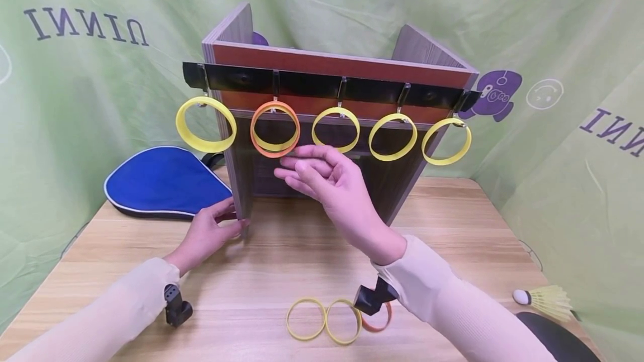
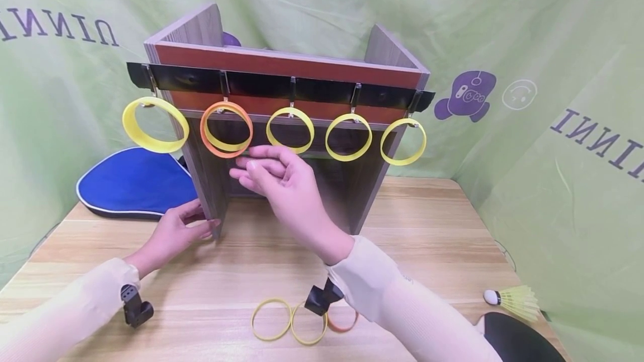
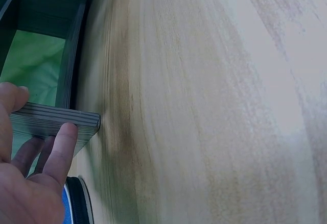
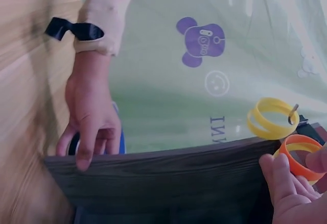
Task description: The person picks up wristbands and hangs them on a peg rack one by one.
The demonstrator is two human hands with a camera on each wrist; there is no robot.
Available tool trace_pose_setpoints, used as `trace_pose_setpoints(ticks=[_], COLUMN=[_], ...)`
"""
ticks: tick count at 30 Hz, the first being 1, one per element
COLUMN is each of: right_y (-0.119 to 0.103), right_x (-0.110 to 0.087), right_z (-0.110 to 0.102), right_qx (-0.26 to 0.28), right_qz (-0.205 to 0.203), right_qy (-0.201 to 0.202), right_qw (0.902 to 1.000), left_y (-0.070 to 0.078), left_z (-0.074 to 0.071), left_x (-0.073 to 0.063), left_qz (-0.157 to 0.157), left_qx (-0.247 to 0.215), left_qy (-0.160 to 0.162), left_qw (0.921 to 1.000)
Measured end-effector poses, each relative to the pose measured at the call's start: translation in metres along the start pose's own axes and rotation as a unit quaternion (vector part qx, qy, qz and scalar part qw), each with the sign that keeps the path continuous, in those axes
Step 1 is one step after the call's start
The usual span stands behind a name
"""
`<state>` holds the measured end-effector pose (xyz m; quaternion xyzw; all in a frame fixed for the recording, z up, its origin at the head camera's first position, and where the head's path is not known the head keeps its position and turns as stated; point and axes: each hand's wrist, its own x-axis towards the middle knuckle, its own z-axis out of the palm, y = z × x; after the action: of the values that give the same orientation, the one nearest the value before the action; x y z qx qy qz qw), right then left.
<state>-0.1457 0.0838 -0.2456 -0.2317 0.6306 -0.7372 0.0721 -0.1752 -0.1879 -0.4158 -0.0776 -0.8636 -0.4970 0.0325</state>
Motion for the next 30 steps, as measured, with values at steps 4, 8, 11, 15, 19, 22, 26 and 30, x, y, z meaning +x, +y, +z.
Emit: trace_pose_setpoints(ticks=[4, 8, 11, 15, 19, 22, 26, 30], right_y=[0.007, 0.025, 0.043, 0.070, 0.097, 0.111, 0.120, 0.125], right_x=[-0.008, -0.016, -0.022, -0.031, -0.038, -0.043, -0.049, -0.054], right_z=[-0.007, -0.017, -0.027, -0.039, -0.050, -0.056, -0.058, -0.056], right_qx=[-0.044, -0.112, -0.168, -0.247, -0.327, -0.370, -0.397, -0.415], right_qz=[0.016, 0.030, 0.048, 0.079, 0.089, 0.096, 0.111, 0.119], right_qy=[-0.041, -0.101, -0.143, -0.194, -0.239, -0.261, -0.288, -0.313], right_qw=[0.9981, 0.9881, 0.9741, 0.9462, 0.9100, 0.8864, 0.8641, 0.8460], left_y=[-0.001, -0.002, -0.002, -0.001, 0.001, 0.001, 0.001, 0.001], left_z=[0.000, 0.000, -0.001, -0.001, -0.002, -0.001, 0.000, 0.000], left_x=[0.000, 0.001, 0.001, 0.000, 0.000, 0.000, -0.001, -0.001], left_qz=[0.000, -0.001, -0.004, -0.008, -0.013, -0.015, -0.015, -0.014], left_qx=[0.001, 0.002, 0.000, -0.004, -0.005, -0.004, -0.003, -0.004], left_qy=[0.000, -0.001, -0.004, -0.007, -0.008, -0.007, -0.003, 0.000], left_qw=[1.0000, 1.0000, 1.0000, 0.9999, 0.9999, 0.9999, 0.9999, 0.9999])
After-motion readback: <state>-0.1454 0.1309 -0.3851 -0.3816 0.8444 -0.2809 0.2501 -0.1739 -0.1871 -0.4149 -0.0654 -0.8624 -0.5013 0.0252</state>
